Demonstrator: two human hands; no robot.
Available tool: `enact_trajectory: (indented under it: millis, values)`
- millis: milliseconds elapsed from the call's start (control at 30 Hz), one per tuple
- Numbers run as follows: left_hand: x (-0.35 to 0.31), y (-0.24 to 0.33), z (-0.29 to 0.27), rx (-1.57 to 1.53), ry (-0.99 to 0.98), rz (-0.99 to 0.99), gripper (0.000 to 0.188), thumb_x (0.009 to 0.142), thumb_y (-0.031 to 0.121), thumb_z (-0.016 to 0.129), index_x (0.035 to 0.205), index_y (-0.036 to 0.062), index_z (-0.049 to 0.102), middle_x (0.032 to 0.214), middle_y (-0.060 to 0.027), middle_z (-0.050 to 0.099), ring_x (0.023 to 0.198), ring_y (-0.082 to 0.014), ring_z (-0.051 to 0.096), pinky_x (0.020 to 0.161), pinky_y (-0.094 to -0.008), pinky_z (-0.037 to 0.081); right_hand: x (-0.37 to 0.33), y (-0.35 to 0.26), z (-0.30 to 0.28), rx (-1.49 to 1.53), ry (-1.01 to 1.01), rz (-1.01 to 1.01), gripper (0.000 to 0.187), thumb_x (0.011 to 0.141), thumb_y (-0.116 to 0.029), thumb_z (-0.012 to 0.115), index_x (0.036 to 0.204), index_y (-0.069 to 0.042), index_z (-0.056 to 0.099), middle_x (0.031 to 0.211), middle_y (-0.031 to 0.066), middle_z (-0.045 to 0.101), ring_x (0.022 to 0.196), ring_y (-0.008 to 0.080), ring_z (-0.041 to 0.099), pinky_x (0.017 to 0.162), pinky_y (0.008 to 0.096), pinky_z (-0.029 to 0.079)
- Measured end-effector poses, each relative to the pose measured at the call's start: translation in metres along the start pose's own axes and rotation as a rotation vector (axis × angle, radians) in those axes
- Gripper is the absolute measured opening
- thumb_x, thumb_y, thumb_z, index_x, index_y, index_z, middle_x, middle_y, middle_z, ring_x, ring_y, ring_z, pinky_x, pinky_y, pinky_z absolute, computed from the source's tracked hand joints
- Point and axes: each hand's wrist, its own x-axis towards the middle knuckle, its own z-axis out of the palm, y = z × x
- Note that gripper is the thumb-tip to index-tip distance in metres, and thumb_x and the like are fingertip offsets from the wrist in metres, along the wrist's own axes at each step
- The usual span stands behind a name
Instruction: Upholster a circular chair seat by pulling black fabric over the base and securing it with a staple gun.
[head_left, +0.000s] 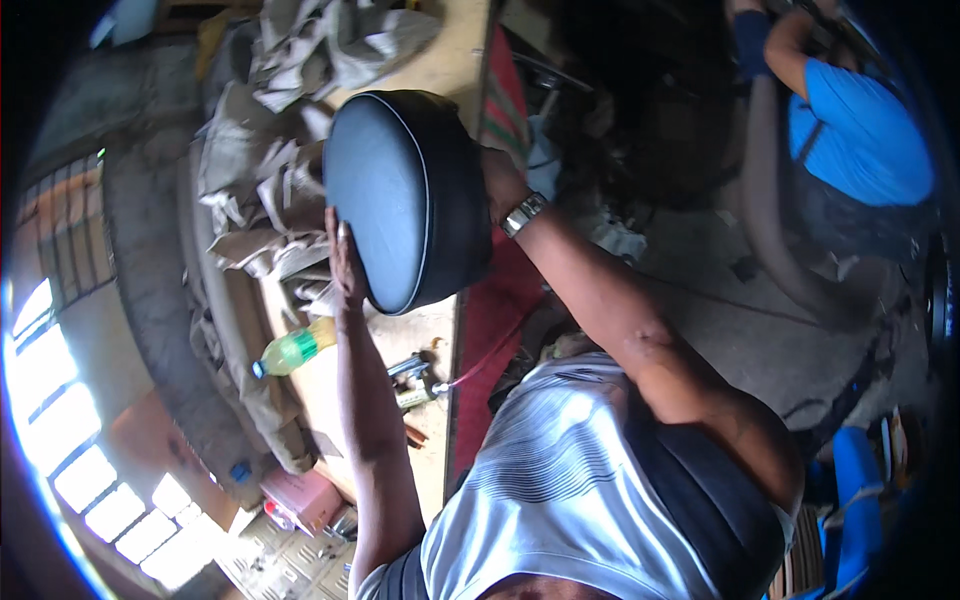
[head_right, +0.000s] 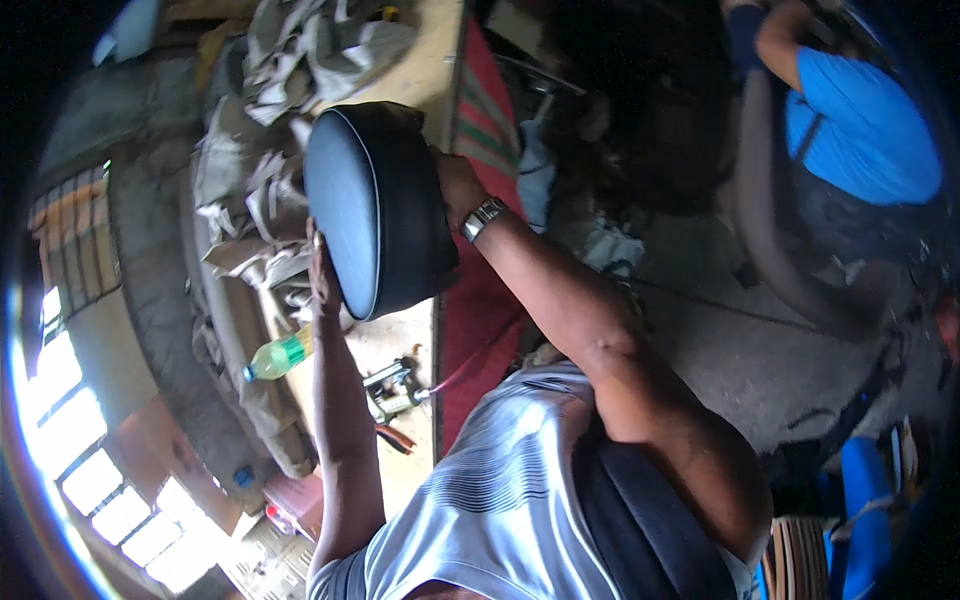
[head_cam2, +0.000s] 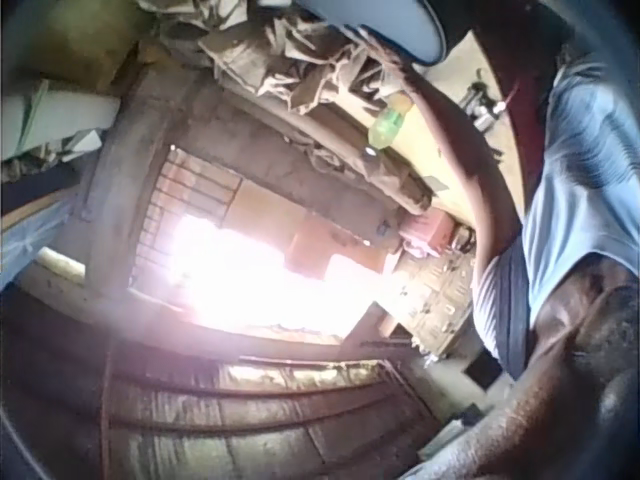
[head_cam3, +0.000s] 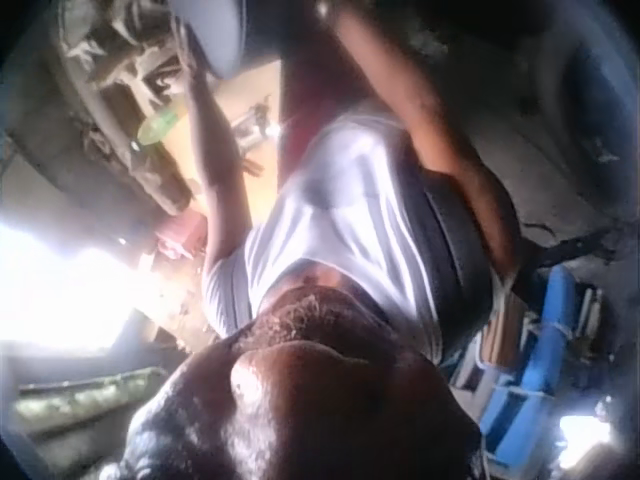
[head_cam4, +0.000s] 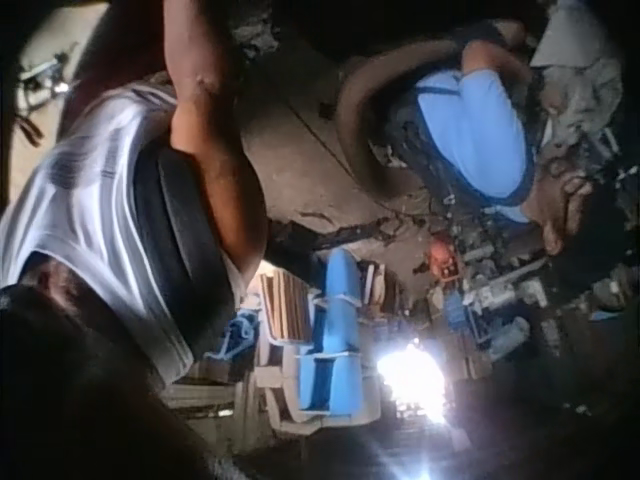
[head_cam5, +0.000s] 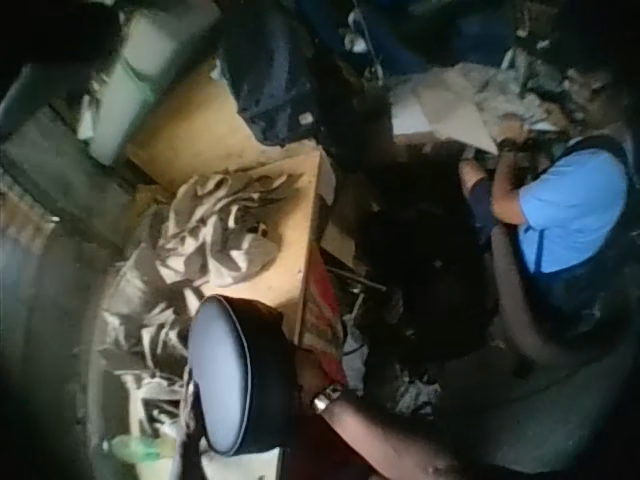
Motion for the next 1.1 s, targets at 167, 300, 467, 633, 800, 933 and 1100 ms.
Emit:
enact_trajectory:
  millis: [167,300,467,633,800,933,1100]
  values:
    - [0.005,-0.022,-0.047,-0.293,-0.182,-0.065,0.065,0.110,0.046,0.029,0.159,0.0034,0.029,0.158,-0.0143,0.039,0.143,-0.0232,0.040,0.120,-0.0375,0.029,-0.009,0.026,0.104,-0.415,0.371,-0.252,0.043,0.104,-0.038,0.052,0.119,0.000,0.066,0.106,0.0115,0.071,0.094,0.0215,0.068,0.085,0.0382,0.054]
    - [0.010,0.035,-0.058,-0.101,-0.160,-0.001,0.072,0.109,0.052,0.025,0.157,-0.0011,0.027,0.158,-0.0212,0.038,0.147,-0.0312,0.035,0.121,-0.0397,0.026,-0.006,0.040,0.131,-0.372,0.456,-0.227,0.032,0.101,-0.023,0.050,0.105,0.003,0.068,0.093,0.0170,0.071,0.082,0.0249,0.069,0.074,0.0416,0.056]
    - [0.016,0.119,-0.051,-0.414,-0.029,0.006,0.072,0.109,0.054,0.026,0.158,0.0008,0.027,0.158,-0.0157,0.040,0.146,-0.0236,0.036,0.122,-0.0360,0.023,-0.004,0.049,0.129,-0.521,0.408,-0.322,0.048,0.102,-0.042,0.057,0.103,0.004,0.070,0.089,0.0117,0.072,0.078,0.0209,0.069,0.071,0.0392,0.056]
    - [0.015,0.128,-0.051,-0.389,-0.040,0.039,0.086,0.103,0.063,0.036,0.162,0.0031,0.018,0.160,-0.0153,0.036,0.144,-0.0246,0.039,0.118,-0.0364,0.029,-0.005,0.048,0.129,-0.420,0.383,-0.292,0.050,0.102,-0.044,0.058,0.103,0.005,0.069,0.091,0.0122,0.072,0.079,0.0209,0.070,0.071,0.0392,0.057]
    - [0.017,0.108,-0.051,-0.391,-0.076,0.060,0.087,0.103,0.064,0.034,0.162,0.0039,0.015,0.160,-0.0171,0.036,0.144,-0.0262,0.039,0.119,-0.0373,0.029,0.000,0.047,0.127,-0.436,0.361,-0.324,0.048,0.101,-0.043,0.058,0.103,0.004,0.069,0.091,0.0127,0.072,0.079,0.0230,0.070,0.071,0.0398,0.057]
    - [0.014,0.105,-0.050,-0.401,-0.059,0.041,0.085,0.103,0.062,0.034,0.162,0.0045,0.015,0.161,-0.0181,0.034,0.146,-0.0268,0.036,0.121,-0.0375,0.027,0.001,0.049,0.126,-0.446,0.358,-0.292,0.047,0.101,-0.041,0.057,0.104,0.004,0.069,0.092,0.0136,0.071,0.079,0.0239,0.069,0.071,0.0403,0.056]
    - [0.010,0.107,-0.048,-0.416,-0.033,0.063,0.080,0.105,0.057,0.032,0.163,0.0047,0.015,0.163,-0.0187,0.031,0.149,-0.0272,0.031,0.122,-0.0377,0.023,-0.003,0.051,0.127,-0.390,0.363,-0.263,0.046,0.102,-0.040,0.055,0.107,0.004,0.068,0.096,0.0139,0.071,0.083,0.0237,0.069,0.073,0.0393,0.056]
